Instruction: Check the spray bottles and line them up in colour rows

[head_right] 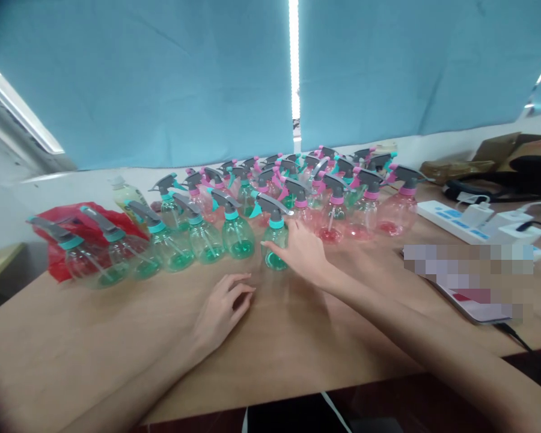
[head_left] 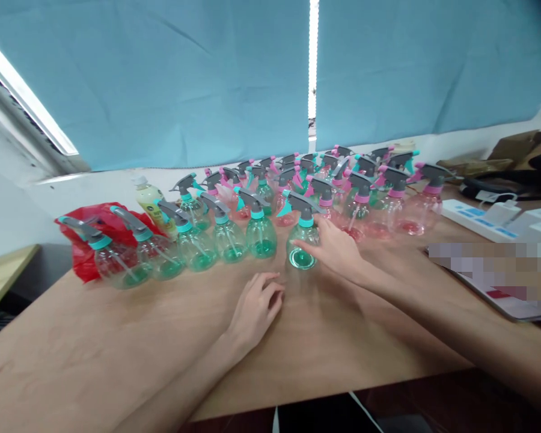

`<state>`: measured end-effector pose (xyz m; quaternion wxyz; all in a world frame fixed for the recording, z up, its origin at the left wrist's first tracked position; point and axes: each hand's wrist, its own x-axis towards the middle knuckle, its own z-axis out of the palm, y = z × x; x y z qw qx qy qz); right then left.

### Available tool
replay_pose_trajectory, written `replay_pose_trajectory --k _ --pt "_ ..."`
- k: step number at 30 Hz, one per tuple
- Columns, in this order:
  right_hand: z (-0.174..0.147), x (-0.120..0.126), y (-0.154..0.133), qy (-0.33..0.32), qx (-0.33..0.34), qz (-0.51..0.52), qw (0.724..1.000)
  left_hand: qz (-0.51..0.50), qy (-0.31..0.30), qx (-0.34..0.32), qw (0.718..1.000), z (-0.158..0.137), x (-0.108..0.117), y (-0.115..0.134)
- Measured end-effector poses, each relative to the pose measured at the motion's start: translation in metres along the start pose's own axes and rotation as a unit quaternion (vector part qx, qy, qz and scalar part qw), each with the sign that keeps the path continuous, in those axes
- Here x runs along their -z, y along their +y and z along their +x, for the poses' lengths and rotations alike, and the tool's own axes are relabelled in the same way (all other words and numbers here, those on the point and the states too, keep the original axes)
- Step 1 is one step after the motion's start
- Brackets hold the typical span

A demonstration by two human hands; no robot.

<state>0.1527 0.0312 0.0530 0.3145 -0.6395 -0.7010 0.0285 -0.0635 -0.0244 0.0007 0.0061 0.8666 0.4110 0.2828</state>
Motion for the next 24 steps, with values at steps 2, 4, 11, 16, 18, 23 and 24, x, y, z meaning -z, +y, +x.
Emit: replay_pose_trajectory --k 2,4,11,16,18,23,24 --pt "-0.01 0.01 0.004 -0.005 0.0 -0.009 1.0 -0.002 0.006 -0.01 1.0 0.003 -0.004 0.005" --pt "-0.02 0.02 0.01 -0.013 0.005 -0.02 1.0 -0.002 0.009 -0.019 1.0 0.007 -0.008 0.009" --pt "-0.052 0.053 0.037 0.006 0.05 -0.094 0.994 -0.006 0.009 -0.042 0.999 0.024 -0.021 0.026" --pt "-0.067 0.077 0.054 0.011 0.078 -0.113 0.99 -0.018 0.008 -0.051 0.999 0.037 -0.033 0.038" --pt "-0.069 0.084 0.06 0.009 0.097 -0.105 0.99 -0.022 0.009 -0.054 0.998 0.041 -0.038 0.04" --pt "-0.061 0.089 0.073 -0.01 0.104 0.071 0.992 -0.034 0.009 -0.054 0.998 0.047 -0.044 0.044" --pt "-0.057 0.088 0.075 -0.027 0.1 0.122 0.987 -0.036 0.01 -0.052 0.998 0.048 -0.045 0.045"
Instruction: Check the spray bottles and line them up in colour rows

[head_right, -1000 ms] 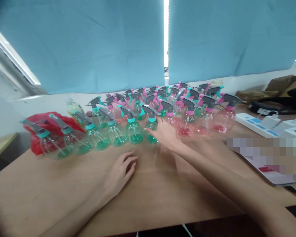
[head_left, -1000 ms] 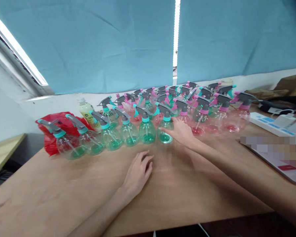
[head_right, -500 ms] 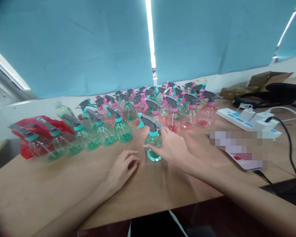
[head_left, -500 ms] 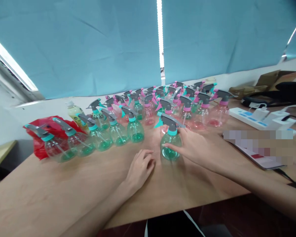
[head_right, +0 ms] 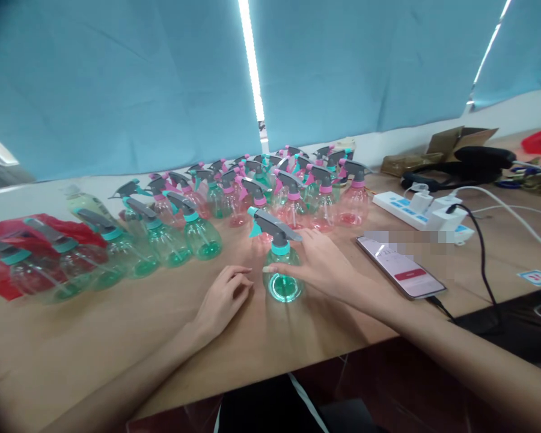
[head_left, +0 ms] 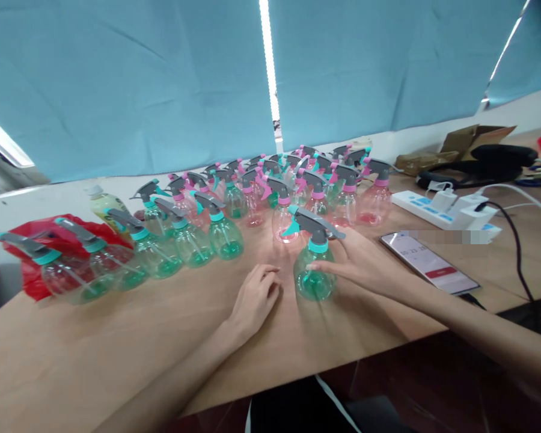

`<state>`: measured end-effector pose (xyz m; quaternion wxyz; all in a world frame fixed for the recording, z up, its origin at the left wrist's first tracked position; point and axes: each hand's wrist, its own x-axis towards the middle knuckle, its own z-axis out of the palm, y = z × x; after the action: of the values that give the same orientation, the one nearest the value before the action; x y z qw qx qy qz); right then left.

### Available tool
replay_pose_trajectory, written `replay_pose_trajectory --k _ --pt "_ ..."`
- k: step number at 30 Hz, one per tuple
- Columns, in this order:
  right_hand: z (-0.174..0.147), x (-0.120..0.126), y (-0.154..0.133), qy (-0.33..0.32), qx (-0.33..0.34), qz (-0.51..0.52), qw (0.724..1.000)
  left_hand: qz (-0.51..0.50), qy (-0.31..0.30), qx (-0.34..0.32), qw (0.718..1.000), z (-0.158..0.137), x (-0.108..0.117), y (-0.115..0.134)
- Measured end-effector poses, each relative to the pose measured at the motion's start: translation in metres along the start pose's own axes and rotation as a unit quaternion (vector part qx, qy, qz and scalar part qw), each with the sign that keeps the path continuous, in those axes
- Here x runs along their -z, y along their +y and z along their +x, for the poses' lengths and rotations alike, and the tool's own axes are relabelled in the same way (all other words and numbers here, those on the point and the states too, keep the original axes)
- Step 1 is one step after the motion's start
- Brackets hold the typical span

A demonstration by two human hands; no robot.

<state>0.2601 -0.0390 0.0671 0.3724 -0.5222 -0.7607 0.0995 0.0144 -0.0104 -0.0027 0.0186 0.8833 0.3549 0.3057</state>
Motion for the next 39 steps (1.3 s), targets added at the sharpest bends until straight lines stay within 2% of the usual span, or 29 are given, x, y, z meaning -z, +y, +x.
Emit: replay_pose_trajectory --k 4,6,11,17,23,26,30,35,39 --pt "0.016 -0.001 0.006 -0.061 -0.019 0.189 0.98 -0.008 -0.005 0.0 1.0 0.003 -0.001 0.003" --pt "0.023 -0.003 0.004 -0.076 -0.025 0.239 0.968 -0.013 -0.012 -0.004 1.0 0.004 -0.001 0.003" --pt "0.034 -0.011 0.002 -0.071 -0.019 0.181 0.981 -0.025 -0.017 -0.011 0.999 0.004 -0.003 -0.003" --pt "0.045 -0.023 0.005 -0.088 -0.001 0.25 0.964 -0.047 -0.016 -0.004 0.999 0.006 -0.004 -0.01" --pt "0.05 -0.026 0.0 -0.096 0.004 0.251 0.963 -0.076 -0.038 0.034 0.996 0.011 0.001 -0.013" --pt "0.055 -0.028 -0.007 -0.094 0.01 0.267 0.959 -0.077 -0.052 0.044 0.995 0.011 0.005 -0.014" --pt "0.064 -0.031 -0.018 -0.072 0.022 0.283 0.956 -0.07 -0.076 0.024 0.994 0.007 0.008 -0.014" --pt "0.075 -0.033 -0.031 -0.053 0.007 0.287 0.956 -0.067 -0.08 0.016 0.994 0.0 0.01 -0.016" --pt "0.078 -0.024 -0.045 -0.072 -0.012 0.24 0.968 -0.06 -0.081 0.004 0.995 -0.007 0.013 -0.016"
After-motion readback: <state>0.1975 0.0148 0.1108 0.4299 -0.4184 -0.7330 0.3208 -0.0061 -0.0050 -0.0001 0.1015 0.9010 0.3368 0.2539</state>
